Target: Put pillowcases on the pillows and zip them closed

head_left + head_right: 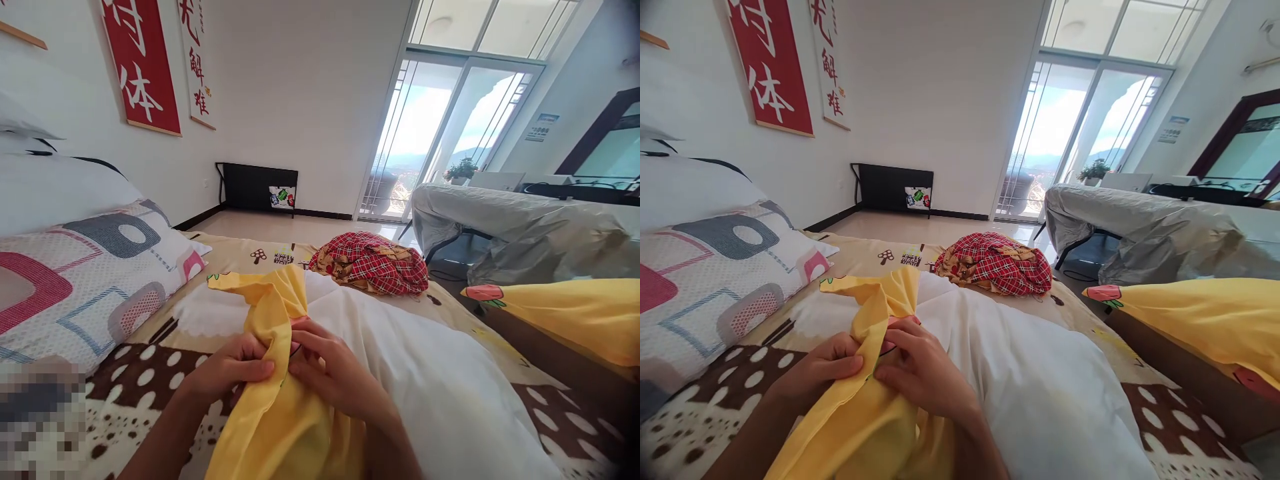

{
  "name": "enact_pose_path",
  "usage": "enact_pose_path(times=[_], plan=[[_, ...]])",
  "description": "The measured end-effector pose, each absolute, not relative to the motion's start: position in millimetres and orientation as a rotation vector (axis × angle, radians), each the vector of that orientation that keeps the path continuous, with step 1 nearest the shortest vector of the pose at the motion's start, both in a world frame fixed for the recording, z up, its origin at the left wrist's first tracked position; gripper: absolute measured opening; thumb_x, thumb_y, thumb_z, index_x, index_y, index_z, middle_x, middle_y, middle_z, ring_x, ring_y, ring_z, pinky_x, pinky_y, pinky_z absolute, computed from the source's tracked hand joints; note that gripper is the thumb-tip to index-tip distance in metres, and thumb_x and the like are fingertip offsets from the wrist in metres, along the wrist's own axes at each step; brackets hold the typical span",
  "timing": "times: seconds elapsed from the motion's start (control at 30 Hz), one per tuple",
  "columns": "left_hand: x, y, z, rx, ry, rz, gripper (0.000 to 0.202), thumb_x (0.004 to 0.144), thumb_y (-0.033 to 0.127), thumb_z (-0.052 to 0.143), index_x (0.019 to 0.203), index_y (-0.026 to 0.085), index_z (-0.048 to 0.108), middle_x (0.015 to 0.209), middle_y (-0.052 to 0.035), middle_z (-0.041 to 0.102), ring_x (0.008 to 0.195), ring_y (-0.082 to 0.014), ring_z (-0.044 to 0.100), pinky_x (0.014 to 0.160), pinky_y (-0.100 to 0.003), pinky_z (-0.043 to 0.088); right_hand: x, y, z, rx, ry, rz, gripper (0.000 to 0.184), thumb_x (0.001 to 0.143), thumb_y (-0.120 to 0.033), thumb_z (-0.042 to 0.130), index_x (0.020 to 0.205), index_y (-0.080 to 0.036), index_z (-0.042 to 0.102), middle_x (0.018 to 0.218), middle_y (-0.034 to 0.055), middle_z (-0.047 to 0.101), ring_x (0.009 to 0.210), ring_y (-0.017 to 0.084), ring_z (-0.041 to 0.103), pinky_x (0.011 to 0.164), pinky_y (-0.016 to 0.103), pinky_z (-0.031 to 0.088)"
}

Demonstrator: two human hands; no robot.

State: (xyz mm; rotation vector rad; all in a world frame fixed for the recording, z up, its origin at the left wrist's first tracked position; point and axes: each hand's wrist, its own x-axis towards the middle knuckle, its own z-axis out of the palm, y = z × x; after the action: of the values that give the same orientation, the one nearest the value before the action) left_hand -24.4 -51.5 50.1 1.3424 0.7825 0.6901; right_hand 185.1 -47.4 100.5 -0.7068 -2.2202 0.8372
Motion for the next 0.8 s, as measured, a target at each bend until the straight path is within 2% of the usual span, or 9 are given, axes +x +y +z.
enact_pose_path(times=[0.1, 0.27, 0.37, 0.47, 0.53, 0.8], plan=[[-12.3, -47.3, 44.0, 1.376, 0.847, 0.86, 0.054, 0.077, 0.058, 0.062, 0.048, 0.016, 0.043, 0.043, 0.0042, 0.034, 0.038, -0.005, 0.025, 0.04, -0.023, 0.013, 178.4, -40.5, 91.6, -0.69, -2.184, 0.848, 0.009, 0.08, -0.012, 0.058, 0.081, -0.02, 0.062, 0.098, 0.0028, 0.061, 0.094, 0.016, 0.055, 0.079, 0.024, 0.044], [9.6, -51.9, 54.4, 1.258, 1.049, 1.039, 0.057, 0.068, 0.069, 0.062, 0.051, 0.018, 0.042, 0.041, 0.0069, 0.031, 0.034, -0.0044, 0.024, 0.036, -0.022, 0.015, 171.9, -29.2, 72.8, -0.836, -2.05, 0.773, 0.017, 0.08, -0.007, 0.048, 0.068, -0.018, 0.053, 0.074, -0.0003, 0.054, 0.07, 0.012, 0.048, 0.062, 0.021, 0.037], [10.0, -59.5, 68.3, 1.335, 1.078, 1.05, 0.055, 0.072, 0.068, 0.058, 0.056, 0.018, 0.041, 0.044, 0.0073, 0.031, 0.038, -0.005, 0.026, 0.038, -0.021, 0.017, 172.6, -23.2, 67.2, -0.841, -1.99, 0.785, 0.016, 0.078, -0.007, 0.05, 0.066, -0.017, 0.053, 0.072, -0.0013, 0.053, 0.065, 0.011, 0.044, 0.057, 0.021, 0.033], [4.4, -63.9, 75.9, 1.472, 1.039, 1.023, 0.048, 0.079, 0.06, 0.056, 0.062, 0.018, 0.043, 0.054, 0.005, 0.037, 0.048, -0.0069, 0.033, 0.044, -0.02, 0.024, 175.8, -19.2, 66.6, -0.806, -1.957, 0.798, 0.014, 0.08, -0.012, 0.05, 0.068, -0.018, 0.057, 0.072, -0.0013, 0.054, 0.064, 0.01, 0.043, 0.058, 0.021, 0.034], [2.0, -63.7, 76.0, 1.508, 1.041, 1.055, 0.045, 0.081, 0.057, 0.057, 0.062, 0.017, 0.043, 0.058, 0.0044, 0.037, 0.052, -0.0073, 0.031, 0.046, -0.019, 0.024, 178.5, -18.2, 68.0, -0.77, -1.965, 0.807, 0.015, 0.081, -0.013, 0.05, 0.071, -0.018, 0.06, 0.074, -0.0011, 0.056, 0.065, 0.011, 0.045, 0.059, 0.021, 0.036], [4.3, -59.2, 75.0, 1.123, 0.994, 1.125, 0.046, 0.064, 0.056, 0.072, 0.063, 0.014, 0.053, 0.055, 0.0049, 0.041, 0.049, -0.0055, 0.033, 0.045, -0.017, 0.025, 184.4, -19.6, 75.6, -0.732, -2.021, 0.816, 0.014, 0.08, -0.013, 0.056, 0.07, -0.019, 0.063, 0.075, -0.0023, 0.059, 0.068, 0.01, 0.05, 0.061, 0.02, 0.038]])
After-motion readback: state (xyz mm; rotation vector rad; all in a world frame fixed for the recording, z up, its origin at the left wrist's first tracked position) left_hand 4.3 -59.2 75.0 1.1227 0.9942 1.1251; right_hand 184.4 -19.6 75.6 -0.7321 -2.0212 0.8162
